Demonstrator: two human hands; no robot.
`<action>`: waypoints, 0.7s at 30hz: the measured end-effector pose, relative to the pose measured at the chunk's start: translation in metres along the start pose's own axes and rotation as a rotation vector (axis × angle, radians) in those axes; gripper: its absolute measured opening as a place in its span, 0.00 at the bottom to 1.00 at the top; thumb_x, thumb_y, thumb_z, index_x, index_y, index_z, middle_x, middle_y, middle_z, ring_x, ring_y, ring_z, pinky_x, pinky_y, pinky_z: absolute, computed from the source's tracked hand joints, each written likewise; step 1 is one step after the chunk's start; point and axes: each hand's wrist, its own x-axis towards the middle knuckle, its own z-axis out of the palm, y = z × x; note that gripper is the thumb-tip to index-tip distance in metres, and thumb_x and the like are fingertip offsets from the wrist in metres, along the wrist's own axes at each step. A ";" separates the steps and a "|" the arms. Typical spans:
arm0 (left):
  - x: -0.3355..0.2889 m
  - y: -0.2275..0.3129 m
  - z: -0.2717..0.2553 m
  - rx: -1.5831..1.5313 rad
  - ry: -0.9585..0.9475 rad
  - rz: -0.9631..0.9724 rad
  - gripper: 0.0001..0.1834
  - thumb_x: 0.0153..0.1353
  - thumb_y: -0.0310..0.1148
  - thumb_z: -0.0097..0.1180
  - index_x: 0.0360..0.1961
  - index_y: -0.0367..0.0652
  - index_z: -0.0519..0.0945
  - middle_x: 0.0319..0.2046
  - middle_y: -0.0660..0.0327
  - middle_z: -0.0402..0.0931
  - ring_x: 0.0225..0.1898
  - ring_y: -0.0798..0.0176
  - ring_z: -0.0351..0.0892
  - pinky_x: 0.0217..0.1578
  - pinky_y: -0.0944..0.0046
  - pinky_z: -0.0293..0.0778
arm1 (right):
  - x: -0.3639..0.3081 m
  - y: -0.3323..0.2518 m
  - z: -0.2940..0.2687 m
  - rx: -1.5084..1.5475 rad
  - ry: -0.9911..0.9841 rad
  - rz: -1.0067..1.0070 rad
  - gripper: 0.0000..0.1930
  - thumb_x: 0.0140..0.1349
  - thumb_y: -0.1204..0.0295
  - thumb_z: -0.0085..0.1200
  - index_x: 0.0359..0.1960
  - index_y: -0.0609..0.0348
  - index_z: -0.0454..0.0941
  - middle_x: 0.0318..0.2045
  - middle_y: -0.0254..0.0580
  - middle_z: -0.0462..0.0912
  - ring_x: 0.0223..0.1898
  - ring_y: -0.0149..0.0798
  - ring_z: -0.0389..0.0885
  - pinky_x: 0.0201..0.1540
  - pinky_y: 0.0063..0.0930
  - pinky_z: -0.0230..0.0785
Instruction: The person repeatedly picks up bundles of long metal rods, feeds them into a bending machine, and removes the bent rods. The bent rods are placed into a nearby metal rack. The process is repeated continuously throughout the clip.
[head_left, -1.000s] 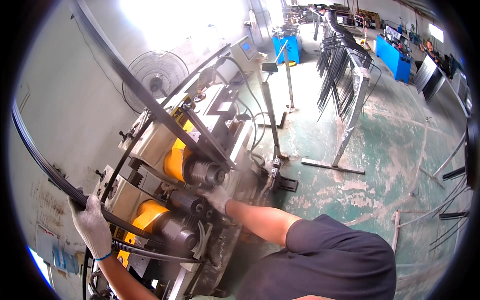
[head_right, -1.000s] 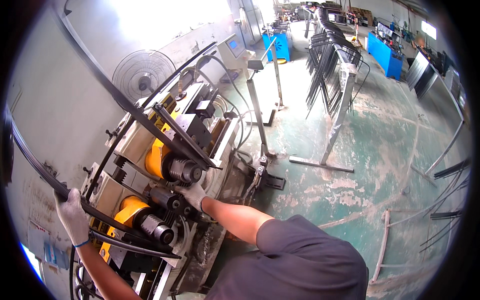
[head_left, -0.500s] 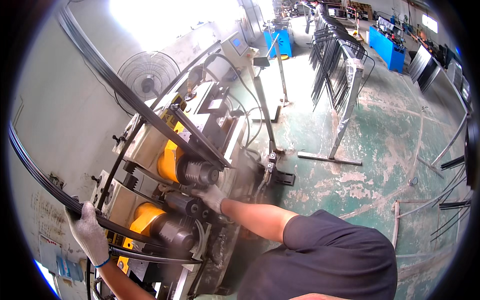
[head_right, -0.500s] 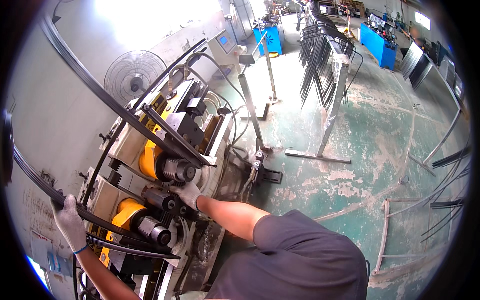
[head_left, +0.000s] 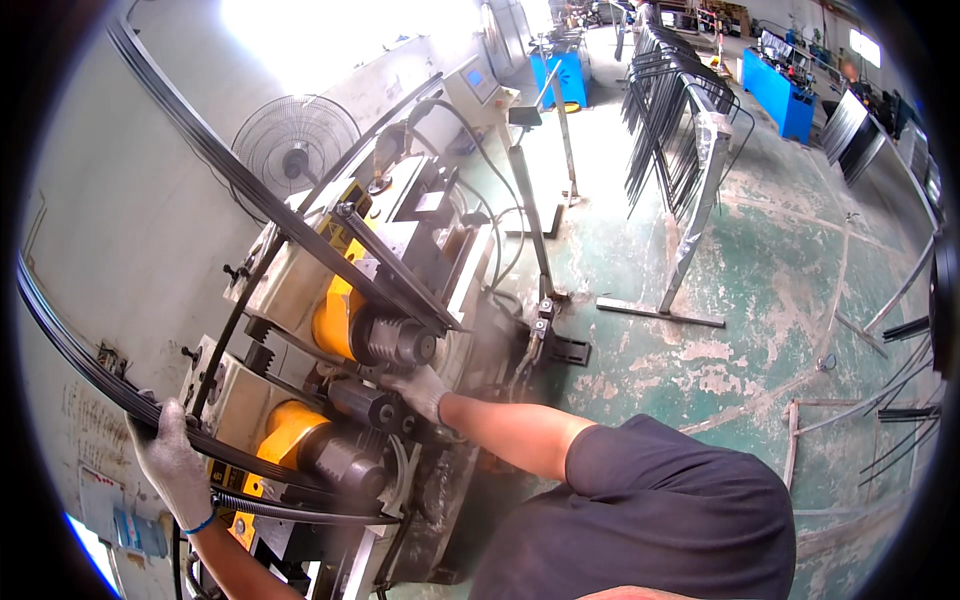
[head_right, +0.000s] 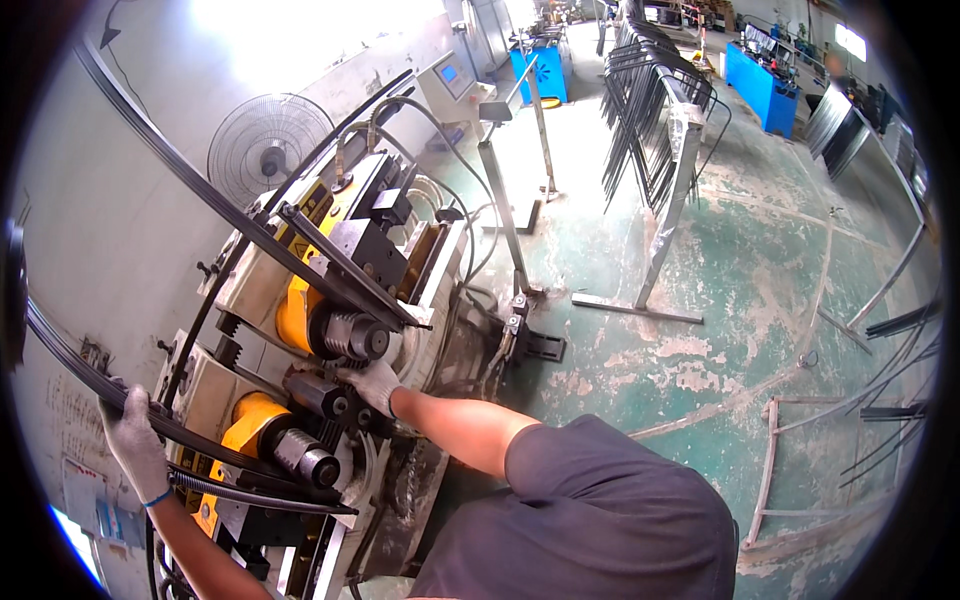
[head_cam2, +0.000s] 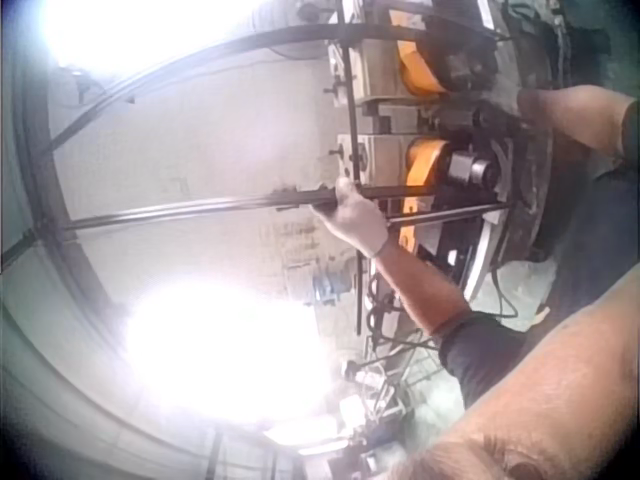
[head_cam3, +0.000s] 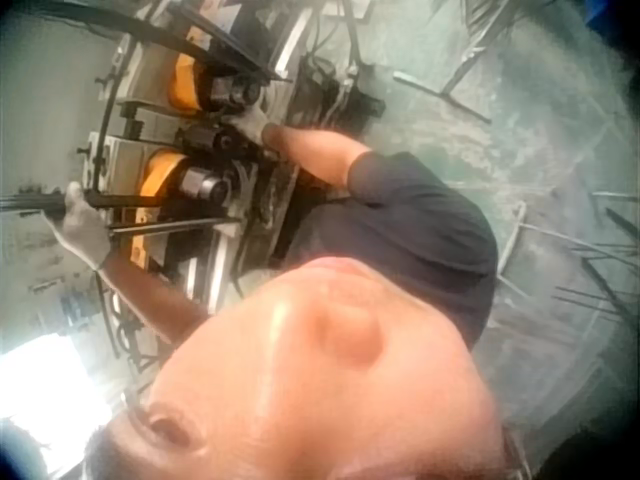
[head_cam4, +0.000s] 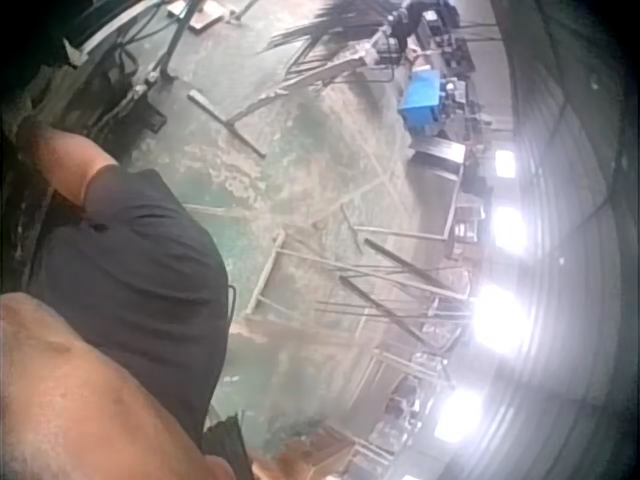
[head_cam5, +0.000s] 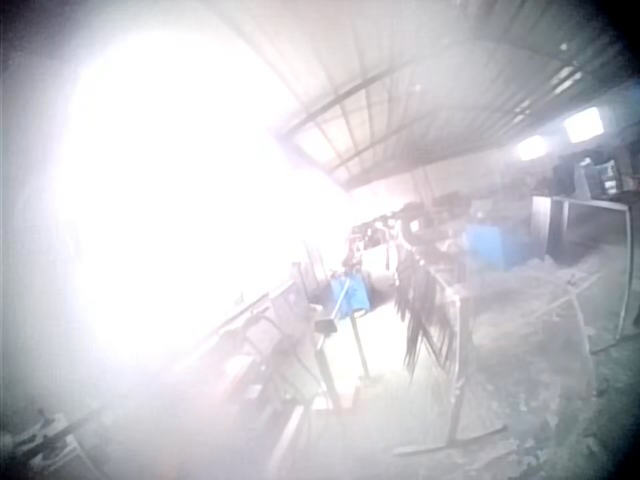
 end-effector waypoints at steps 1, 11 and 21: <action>0.003 -0.002 -0.001 0.002 -0.005 0.001 0.17 0.69 0.28 0.58 0.56 0.32 0.74 0.38 0.62 0.74 0.35 0.70 0.74 0.39 0.67 0.75 | 0.003 0.005 0.000 -0.004 -0.004 0.007 0.22 0.63 0.70 0.63 0.57 0.66 0.79 0.47 0.42 0.85 0.46 0.36 0.81 0.53 0.35 0.73; 0.017 0.036 -0.019 -0.091 0.098 -0.211 0.14 0.69 0.35 0.61 0.48 0.35 0.83 0.34 0.61 0.80 0.36 0.66 0.79 0.42 0.66 0.75 | 0.026 0.060 0.005 -0.199 0.005 -0.230 0.15 0.60 0.77 0.58 0.50 0.55 0.84 0.46 0.45 0.86 0.49 0.47 0.84 0.54 0.37 0.75; 0.000 0.026 -0.038 0.364 -0.096 -0.217 0.20 0.71 0.40 0.59 0.47 0.29 0.88 0.36 0.57 0.86 0.38 0.67 0.82 0.46 0.65 0.77 | 0.000 0.022 -0.017 0.022 -0.102 0.023 0.11 0.64 0.73 0.62 0.47 0.61 0.85 0.41 0.39 0.89 0.44 0.35 0.86 0.50 0.32 0.76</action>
